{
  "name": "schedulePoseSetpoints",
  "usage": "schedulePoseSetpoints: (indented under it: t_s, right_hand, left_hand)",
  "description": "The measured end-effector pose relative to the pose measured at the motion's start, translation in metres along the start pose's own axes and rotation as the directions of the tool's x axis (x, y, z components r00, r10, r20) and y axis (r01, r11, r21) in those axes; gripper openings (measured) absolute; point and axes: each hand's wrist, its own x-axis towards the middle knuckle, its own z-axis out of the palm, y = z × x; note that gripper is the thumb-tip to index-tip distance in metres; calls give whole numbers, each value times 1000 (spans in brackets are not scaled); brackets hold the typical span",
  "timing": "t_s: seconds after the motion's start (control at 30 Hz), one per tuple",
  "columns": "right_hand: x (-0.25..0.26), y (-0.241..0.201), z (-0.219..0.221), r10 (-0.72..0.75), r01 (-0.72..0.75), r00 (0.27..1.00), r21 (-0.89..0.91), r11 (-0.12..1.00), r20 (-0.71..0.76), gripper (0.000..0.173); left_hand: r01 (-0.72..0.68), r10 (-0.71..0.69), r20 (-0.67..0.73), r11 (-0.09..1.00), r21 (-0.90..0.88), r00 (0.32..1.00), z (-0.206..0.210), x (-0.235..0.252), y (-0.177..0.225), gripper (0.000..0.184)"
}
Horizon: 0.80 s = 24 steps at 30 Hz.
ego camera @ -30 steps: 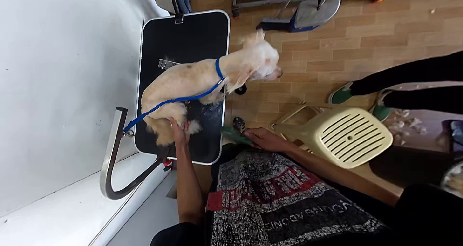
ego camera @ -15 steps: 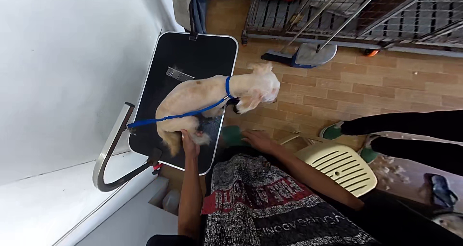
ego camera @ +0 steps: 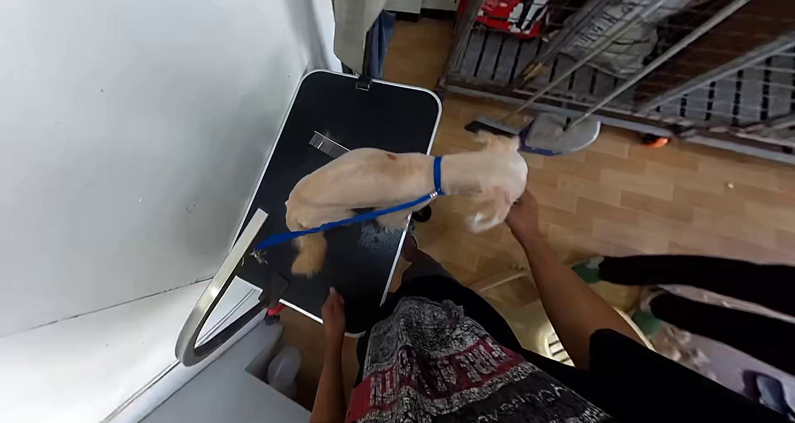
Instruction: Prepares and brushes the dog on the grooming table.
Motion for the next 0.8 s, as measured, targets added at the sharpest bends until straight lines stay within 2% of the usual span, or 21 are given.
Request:
schedulePoseSetpoints:
  t_s: [0.07,0.17,0.3,0.37,0.43,0.53,0.6,0.67,0.73,0.8]
  right_hand:
    - [60,-28,10,-139,139,990,-9,990,8,44]
    - [135,-98,48,-239,255,953,-66,965,187,43]
    - [189,-154,121,-382,496,768,-99,863,514,44]
    - [194,-170,159,-426,603,712,-176,778,558,53]
    - [182,-189,188,-532,736,648,-268,622,544,60]
    - [150,-225,218,-659,880,457,-195,433,598,53]
    - [131,-241,240,-617,917,329,-85,391,715,44]
    - [119,-249,272,-506,917,250,-33,399,826,47]
    - [109,-250,300,-404,893,256,-55,446,878,57]
    - [105,-252,323,-344,827,362,-127,548,867,67]
  left_hand:
    - [74,-75,-30,997,-34,997,3,-3,1,55]
    - [207,-219,-208,975,-78,953,22,6,19,55]
    - [386,-351,-508,922,-39,787,59,16,46,58]
    - [466,-372,-586,885,10,720,79,15,56,53]
    - [501,-382,-633,865,10,673,97,10,65,46]
    - [489,-356,-683,872,3,638,120,6,70,39]
    - [484,-337,-697,875,18,633,130,7,69,38]
    - [516,-366,-680,856,22,636,130,11,71,39]
    - [551,-403,-640,834,39,655,124,12,75,41]
    - [553,-409,-610,831,59,679,117,12,78,41]
